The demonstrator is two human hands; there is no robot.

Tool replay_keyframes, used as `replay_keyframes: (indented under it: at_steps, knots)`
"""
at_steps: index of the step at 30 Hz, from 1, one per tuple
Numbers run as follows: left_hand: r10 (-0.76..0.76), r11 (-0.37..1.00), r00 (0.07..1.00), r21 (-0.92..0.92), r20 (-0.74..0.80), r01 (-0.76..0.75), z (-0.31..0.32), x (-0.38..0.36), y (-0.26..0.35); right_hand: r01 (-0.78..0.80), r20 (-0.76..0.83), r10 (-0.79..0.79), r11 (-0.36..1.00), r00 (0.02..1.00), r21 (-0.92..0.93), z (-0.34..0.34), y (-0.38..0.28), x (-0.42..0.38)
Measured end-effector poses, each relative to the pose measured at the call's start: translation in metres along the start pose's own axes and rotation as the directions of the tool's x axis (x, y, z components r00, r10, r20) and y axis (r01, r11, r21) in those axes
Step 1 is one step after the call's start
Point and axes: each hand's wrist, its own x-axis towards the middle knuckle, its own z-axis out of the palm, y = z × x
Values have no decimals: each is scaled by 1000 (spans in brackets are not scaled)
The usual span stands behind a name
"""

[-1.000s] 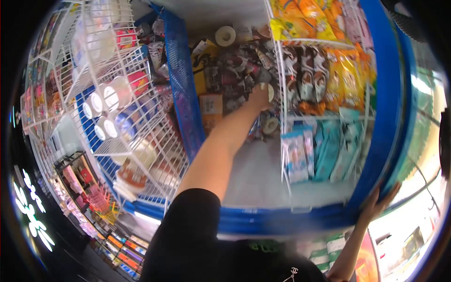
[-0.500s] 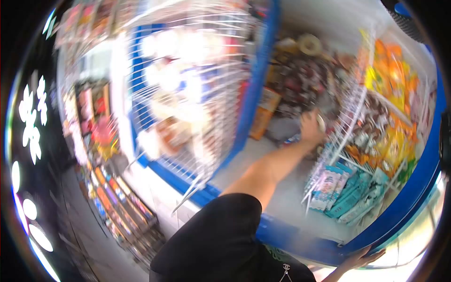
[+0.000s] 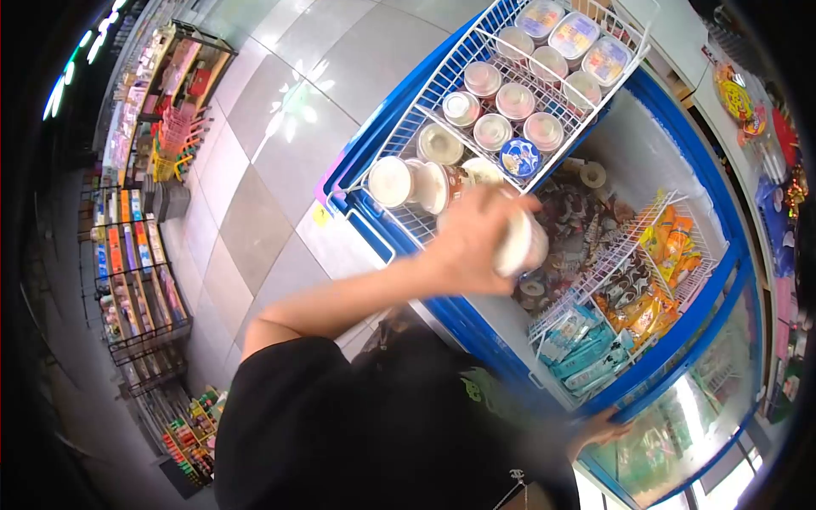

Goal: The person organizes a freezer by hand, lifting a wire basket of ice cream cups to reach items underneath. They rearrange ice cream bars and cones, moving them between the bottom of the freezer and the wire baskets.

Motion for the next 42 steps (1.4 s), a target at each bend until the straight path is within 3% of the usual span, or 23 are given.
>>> replay_keyframes:
  at_steps: [2,3,5,6,8,9,10,12,15,19,22,23,27,30,32,37,41,42]
  knots:
    - [63,990,988,135,-144,-44,-42,5,-50,361,-69,-361,863,930,353,-27,-99,22]
    - [-13,986,974,161,-225,50,-64,7,-64,249,77,-340,807,937,536,-59,-178,22]
    - [-105,971,930,167,-351,173,-111,9,-89,452,-93,-552,561,829,694,-85,-286,8]
    - [-124,968,909,152,-399,199,-126,12,-102,343,-25,-624,395,781,852,-100,-338,-5]
    - [-196,960,903,110,-382,255,-136,19,-122,238,17,-852,165,524,957,-117,-437,-40]
    - [-230,954,900,97,-370,284,-141,22,-130,266,43,-930,149,365,952,-112,-470,-60]
    - [-224,955,917,114,-329,274,-139,25,-140,215,248,-937,301,245,929,-114,-499,-81]
    - [-208,957,944,148,-254,251,-119,31,-166,554,293,-936,351,194,755,-93,-536,-116]
    - [-295,936,946,157,-138,315,-98,39,-191,529,534,-834,517,136,673,-85,-549,-128]
    - [-276,941,955,172,-107,291,-71,45,-218,228,522,-803,586,288,777,-39,-525,-136]
    - [-210,974,972,62,-103,217,-67,51,-227,146,511,-785,585,349,798,-36,-519,-121]
    - [-156,967,983,189,-92,171,-69,51,-222,141,505,-779,585,371,799,-40,-518,-116]
    - [-113,965,983,221,-142,143,-71,45,-224,327,463,-776,611,428,721,-53,-518,-98]
    - [-227,973,950,-90,-213,212,-91,41,-221,384,601,-706,709,376,592,-65,-527,-82]
    - [-260,962,932,-146,-253,229,-106,36,-223,431,450,-760,641,469,635,-64,-525,-78]
    - [-336,920,896,-306,-292,246,-135,18,-223,592,450,-801,596,395,542,-73,-528,-77]
    - [-386,852,896,-458,-219,255,-147,-1,-202,521,343,-875,481,342,705,-45,-525,-83]
    - [-385,839,901,-483,-201,251,-148,-5,-197,446,384,-861,503,334,741,-44,-527,-82]
